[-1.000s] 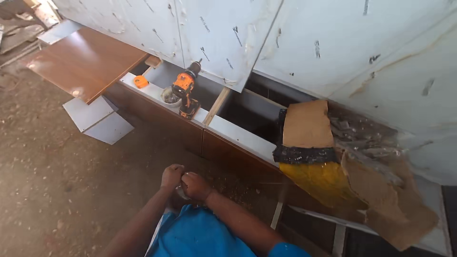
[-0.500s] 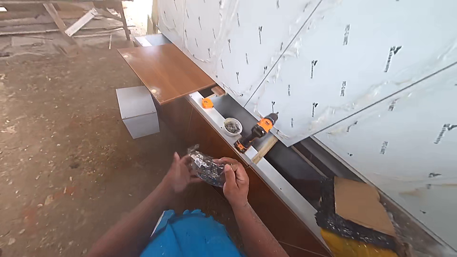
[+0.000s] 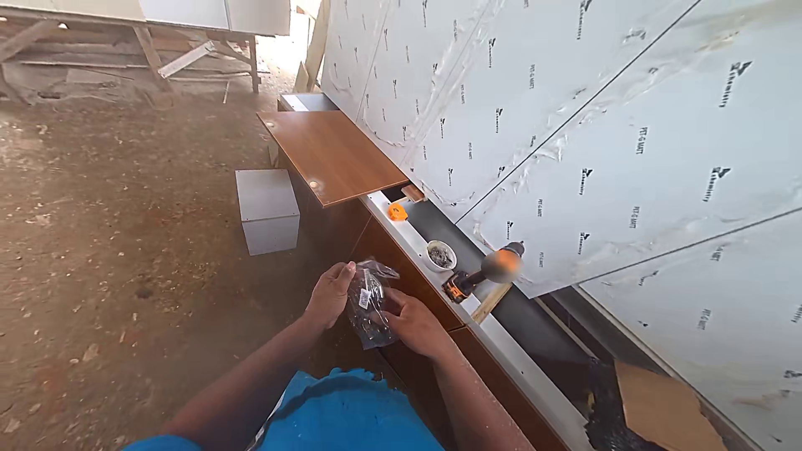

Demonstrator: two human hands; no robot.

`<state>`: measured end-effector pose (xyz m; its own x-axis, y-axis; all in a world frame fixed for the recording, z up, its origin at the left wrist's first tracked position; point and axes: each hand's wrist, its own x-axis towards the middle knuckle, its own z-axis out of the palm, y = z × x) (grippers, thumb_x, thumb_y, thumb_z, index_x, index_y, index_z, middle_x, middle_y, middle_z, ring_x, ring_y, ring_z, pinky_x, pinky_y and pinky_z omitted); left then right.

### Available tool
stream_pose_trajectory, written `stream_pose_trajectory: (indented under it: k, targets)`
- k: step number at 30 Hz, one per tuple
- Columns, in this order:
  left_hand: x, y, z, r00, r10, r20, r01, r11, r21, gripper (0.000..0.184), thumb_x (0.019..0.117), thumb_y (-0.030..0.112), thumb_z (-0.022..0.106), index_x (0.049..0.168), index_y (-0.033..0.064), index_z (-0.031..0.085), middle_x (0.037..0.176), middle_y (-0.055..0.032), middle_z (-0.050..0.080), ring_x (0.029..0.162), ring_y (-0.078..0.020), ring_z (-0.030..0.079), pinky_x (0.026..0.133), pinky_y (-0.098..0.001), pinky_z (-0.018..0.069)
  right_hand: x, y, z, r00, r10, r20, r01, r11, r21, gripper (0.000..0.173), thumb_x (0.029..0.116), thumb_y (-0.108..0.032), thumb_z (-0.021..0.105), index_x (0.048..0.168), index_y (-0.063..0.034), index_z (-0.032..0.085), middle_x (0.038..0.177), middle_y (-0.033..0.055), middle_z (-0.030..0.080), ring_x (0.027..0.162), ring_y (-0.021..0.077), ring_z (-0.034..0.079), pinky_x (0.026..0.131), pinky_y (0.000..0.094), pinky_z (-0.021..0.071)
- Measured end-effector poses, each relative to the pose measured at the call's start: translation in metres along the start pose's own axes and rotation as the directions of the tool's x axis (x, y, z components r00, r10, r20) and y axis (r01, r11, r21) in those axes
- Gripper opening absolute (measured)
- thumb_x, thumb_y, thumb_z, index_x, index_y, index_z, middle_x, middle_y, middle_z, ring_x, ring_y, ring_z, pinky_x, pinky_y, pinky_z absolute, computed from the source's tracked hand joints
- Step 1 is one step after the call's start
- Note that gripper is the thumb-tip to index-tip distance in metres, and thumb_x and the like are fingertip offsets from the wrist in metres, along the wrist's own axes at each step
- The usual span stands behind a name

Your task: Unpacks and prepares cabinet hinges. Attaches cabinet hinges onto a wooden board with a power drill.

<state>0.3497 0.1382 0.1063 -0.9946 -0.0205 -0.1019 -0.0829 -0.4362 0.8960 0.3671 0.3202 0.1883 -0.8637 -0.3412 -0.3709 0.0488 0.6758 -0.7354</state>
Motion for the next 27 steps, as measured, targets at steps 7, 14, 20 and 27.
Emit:
stream_pose_trajectory:
  k: [7, 14, 20, 27]
  targets:
    - [-0.003, 0.031, -0.004, 0.990, -0.140, -0.005, 0.124, 0.863, 0.491, 0.038, 0.1100, 0.040, 0.044, 0.113, 0.0066, 0.062, 0.095, -0.0067, 0.061, 0.087, -0.0157, 0.060, 0.082, -0.0379, 0.0503, 0.025, 0.015, 0.035, 0.992, 0.046, -0.119, 0.017, 0.877, 0.480, 0.019, 0.0962, -0.007, 0.065, 0.113, 0.0004, 0.069, 0.097, 0.0092, 0.074, 0.087, 0.0146, 0.072, 0.082, 0.0339, 0.0611]
    - [-0.001, 0.018, -0.016, 0.983, -0.166, -0.077, 0.179, 0.959, 0.220, 0.020, 0.1041, 0.025, 0.061, 0.103, 0.0053, 0.066, 0.090, -0.0039, 0.064, 0.081, -0.0110, 0.061, 0.075, -0.0296, 0.0520, 0.025, 0.016, 0.056, 0.976, 0.128, -0.179, 0.046, 0.678, 0.733, 0.023, 0.0943, -0.001, 0.061, 0.116, 0.0051, 0.063, 0.094, 0.0139, 0.073, 0.081, 0.0197, 0.072, 0.076, 0.0379, 0.0626]
    - [-0.004, 0.025, -0.018, 0.968, -0.178, -0.179, 0.236, 0.891, 0.387, 0.023, 0.1061, 0.029, 0.057, 0.101, 0.0073, 0.065, 0.088, -0.0033, 0.060, 0.080, -0.0126, 0.057, 0.075, -0.0333, 0.0472, 0.027, 0.024, 0.066, 0.991, 0.131, 0.034, -0.106, 0.602, 0.791, 0.031, 0.0911, -0.002, 0.065, 0.121, 0.0033, 0.059, 0.097, 0.0134, 0.072, 0.084, 0.0201, 0.072, 0.077, 0.0386, 0.0625]
    - [0.005, 0.037, -0.024, 0.969, -0.201, -0.142, 0.245, 0.846, 0.474, 0.026, 0.1071, 0.031, 0.055, 0.101, 0.0079, 0.065, 0.089, -0.0051, 0.059, 0.080, -0.0148, 0.056, 0.075, -0.0367, 0.0471, 0.029, 0.030, 0.093, 0.977, 0.201, -0.076, 0.001, 0.349, 0.937, 0.031, 0.0962, -0.002, 0.059, 0.126, 0.0036, 0.055, 0.097, 0.0170, 0.072, 0.084, 0.0242, 0.073, 0.076, 0.0429, 0.0630]
